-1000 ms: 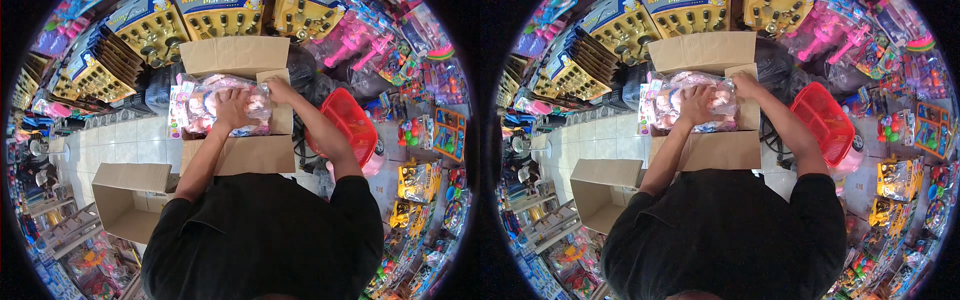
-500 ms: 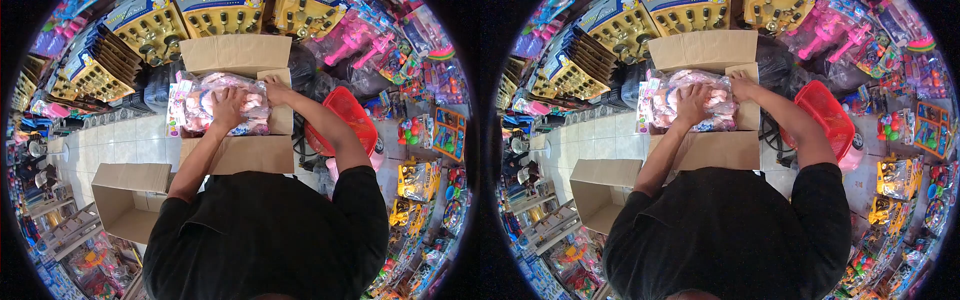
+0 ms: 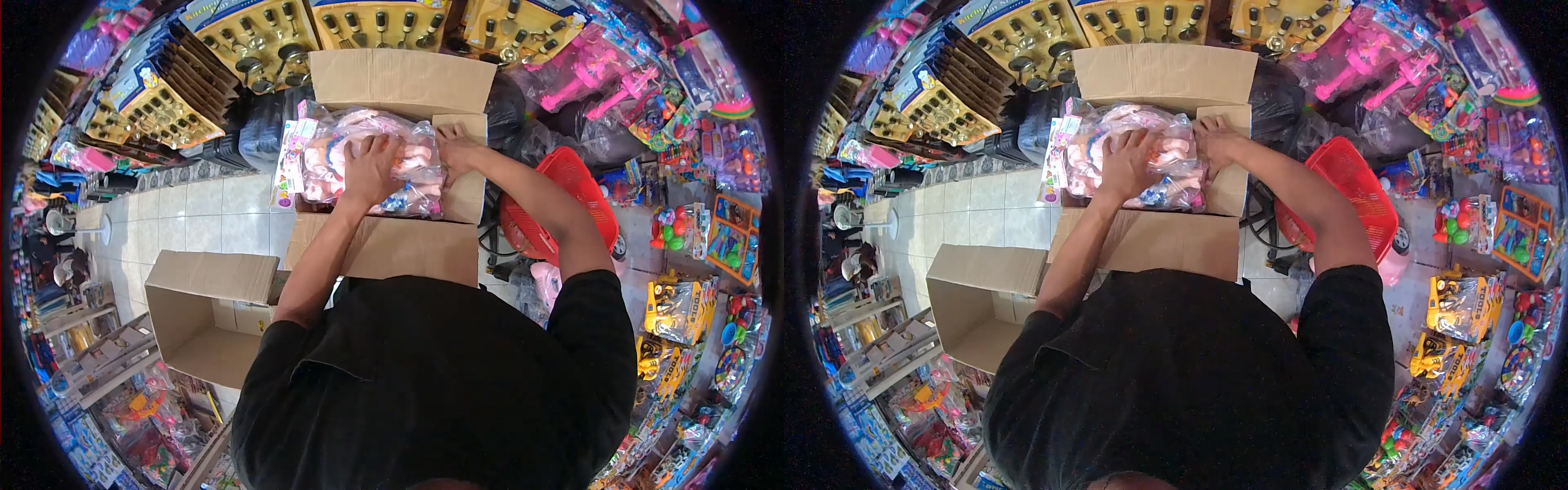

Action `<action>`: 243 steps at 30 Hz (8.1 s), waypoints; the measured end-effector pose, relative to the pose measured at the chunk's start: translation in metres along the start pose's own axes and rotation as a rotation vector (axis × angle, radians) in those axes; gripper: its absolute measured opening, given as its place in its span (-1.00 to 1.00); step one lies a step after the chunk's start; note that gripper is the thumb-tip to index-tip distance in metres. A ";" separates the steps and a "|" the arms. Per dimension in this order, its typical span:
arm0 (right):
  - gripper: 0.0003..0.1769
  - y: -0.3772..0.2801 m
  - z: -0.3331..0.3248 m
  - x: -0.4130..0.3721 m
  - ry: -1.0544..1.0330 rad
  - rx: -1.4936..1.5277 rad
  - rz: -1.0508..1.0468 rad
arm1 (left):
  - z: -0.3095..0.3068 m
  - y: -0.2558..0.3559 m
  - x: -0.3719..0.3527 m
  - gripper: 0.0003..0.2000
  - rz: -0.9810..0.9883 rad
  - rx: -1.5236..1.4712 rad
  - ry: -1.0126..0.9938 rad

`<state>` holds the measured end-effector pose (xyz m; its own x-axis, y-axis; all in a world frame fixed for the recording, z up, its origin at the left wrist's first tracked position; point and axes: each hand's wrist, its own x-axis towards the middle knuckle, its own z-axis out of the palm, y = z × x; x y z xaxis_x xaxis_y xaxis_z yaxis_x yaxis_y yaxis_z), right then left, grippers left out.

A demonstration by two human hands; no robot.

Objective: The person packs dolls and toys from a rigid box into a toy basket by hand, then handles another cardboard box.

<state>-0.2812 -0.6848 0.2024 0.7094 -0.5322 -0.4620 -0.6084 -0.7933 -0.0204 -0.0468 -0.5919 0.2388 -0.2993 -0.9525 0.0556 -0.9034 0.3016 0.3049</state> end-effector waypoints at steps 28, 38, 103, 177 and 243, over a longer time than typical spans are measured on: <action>-0.74 0.019 -0.091 -0.112 0.262 0.168 -0.072 | -0.053 -0.014 0.012 -0.33 -0.025 -0.207 0.178; -0.81 0.045 -0.056 -0.181 0.123 0.153 0.151 | 0.019 0.037 -0.002 -0.08 0.061 0.130 -0.033; -0.30 -0.011 0.178 -0.030 0.987 2.071 0.331 | 0.038 -0.097 -0.042 -0.10 -0.456 -0.180 0.408; -0.54 -0.080 -0.007 -0.038 0.759 0.718 -0.104 | 0.075 -0.124 -0.141 -0.23 -0.259 -2.181 0.551; -0.10 0.081 0.204 -0.441 1.013 1.471 0.564 | 0.181 0.363 0.094 -0.56 -0.259 -1.986 -0.051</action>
<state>-0.7160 -0.4544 0.2233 -0.0791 -0.9948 -0.0640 -0.2045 0.0791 -0.9757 -0.4584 -0.5648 0.1829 -0.2811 -0.9454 -0.1651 0.6071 -0.3084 0.7324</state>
